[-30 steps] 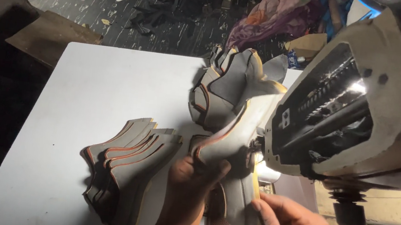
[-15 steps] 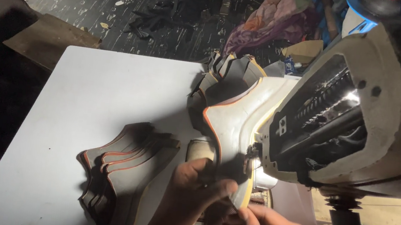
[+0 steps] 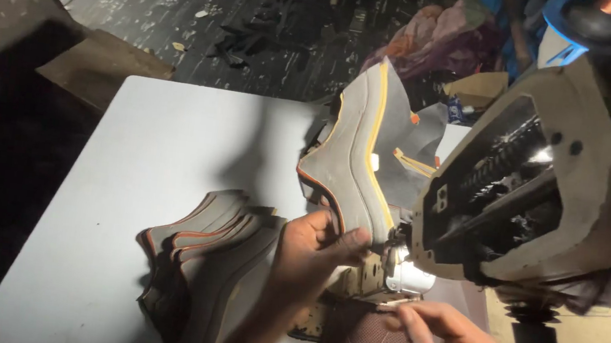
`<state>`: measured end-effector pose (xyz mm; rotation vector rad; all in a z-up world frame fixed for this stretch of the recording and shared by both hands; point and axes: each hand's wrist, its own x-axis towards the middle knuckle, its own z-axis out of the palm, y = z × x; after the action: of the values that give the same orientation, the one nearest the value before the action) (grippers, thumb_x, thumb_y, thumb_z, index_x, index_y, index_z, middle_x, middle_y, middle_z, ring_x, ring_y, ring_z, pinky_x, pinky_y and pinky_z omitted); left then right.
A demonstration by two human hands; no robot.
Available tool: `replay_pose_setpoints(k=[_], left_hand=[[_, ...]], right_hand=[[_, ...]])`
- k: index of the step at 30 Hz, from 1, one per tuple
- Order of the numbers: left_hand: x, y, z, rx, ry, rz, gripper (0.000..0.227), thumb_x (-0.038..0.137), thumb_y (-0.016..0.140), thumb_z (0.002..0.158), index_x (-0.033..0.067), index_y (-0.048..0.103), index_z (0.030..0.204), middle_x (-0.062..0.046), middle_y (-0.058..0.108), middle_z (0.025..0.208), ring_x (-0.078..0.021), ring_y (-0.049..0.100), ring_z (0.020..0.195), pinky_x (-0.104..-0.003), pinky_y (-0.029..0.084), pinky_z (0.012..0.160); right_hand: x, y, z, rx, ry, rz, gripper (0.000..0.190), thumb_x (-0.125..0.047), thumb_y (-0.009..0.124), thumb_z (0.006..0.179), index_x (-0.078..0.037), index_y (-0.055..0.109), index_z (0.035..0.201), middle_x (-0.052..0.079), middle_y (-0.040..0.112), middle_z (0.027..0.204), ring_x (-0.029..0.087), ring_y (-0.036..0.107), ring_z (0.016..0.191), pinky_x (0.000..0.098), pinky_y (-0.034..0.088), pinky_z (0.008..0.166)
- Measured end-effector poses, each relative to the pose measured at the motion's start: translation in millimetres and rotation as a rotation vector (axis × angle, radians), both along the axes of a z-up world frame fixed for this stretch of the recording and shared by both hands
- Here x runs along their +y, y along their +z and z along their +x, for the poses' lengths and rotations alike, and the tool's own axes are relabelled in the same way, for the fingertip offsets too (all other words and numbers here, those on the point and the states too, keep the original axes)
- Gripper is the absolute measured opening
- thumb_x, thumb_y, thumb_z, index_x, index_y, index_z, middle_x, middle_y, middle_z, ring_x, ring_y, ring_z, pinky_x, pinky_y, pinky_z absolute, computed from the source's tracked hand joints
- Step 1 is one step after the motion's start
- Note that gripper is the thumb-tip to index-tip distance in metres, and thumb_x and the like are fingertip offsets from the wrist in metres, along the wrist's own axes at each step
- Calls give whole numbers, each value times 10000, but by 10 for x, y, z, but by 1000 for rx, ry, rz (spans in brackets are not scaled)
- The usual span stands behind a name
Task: Stitching together fabric and leather shoe upper components using an industrial sewing machine.
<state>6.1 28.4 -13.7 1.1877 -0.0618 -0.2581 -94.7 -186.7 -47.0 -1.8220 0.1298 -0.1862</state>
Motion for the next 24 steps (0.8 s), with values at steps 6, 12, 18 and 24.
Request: replay_pose_setpoints(k=[6, 12, 18, 24], left_hand=[[1113, -420, 125, -277, 223, 1426, 635, 586, 752, 778, 173, 696, 1257, -184, 588, 1357, -390, 507, 1279, -610, 424, 1007], [1516, -503, -97, 198, 2, 1332, 918, 727, 620, 769, 258, 451, 1539, -140, 599, 1297, -329, 532, 1308, -653, 362, 1105], [1205, -563, -723, 201, 25, 1417, 859, 727, 589, 797, 212, 515, 1480, -204, 492, 1374, -404, 460, 1292, -609, 360, 1091], [920, -426, -1027, 187, 127, 1658, 685, 676, 634, 798, 253, 623, 1338, -100, 532, 1307, -346, 450, 1278, -574, 368, 1084]], right_hand=[[-776, -220, -232, 258, -167, -612, 380, -223, 883, 753, -79, 785, 1091, 105, 787, 953, 198, 773, 879, 341, 598, 823], [-1354, -970, -624, 264, -218, -830, 548, -312, 979, 623, -103, 797, 1096, 103, 748, 1057, 227, 743, 1051, 389, 600, 947], [-1279, -897, -660, 405, -323, -743, 553, -307, 1010, 603, -87, 803, 1066, 113, 747, 1064, 243, 780, 983, 382, 645, 901], [-1383, -1043, -650, 487, -362, -711, 518, -267, 1028, 579, -57, 793, 990, 109, 758, 973, 238, 790, 872, 388, 646, 861]])
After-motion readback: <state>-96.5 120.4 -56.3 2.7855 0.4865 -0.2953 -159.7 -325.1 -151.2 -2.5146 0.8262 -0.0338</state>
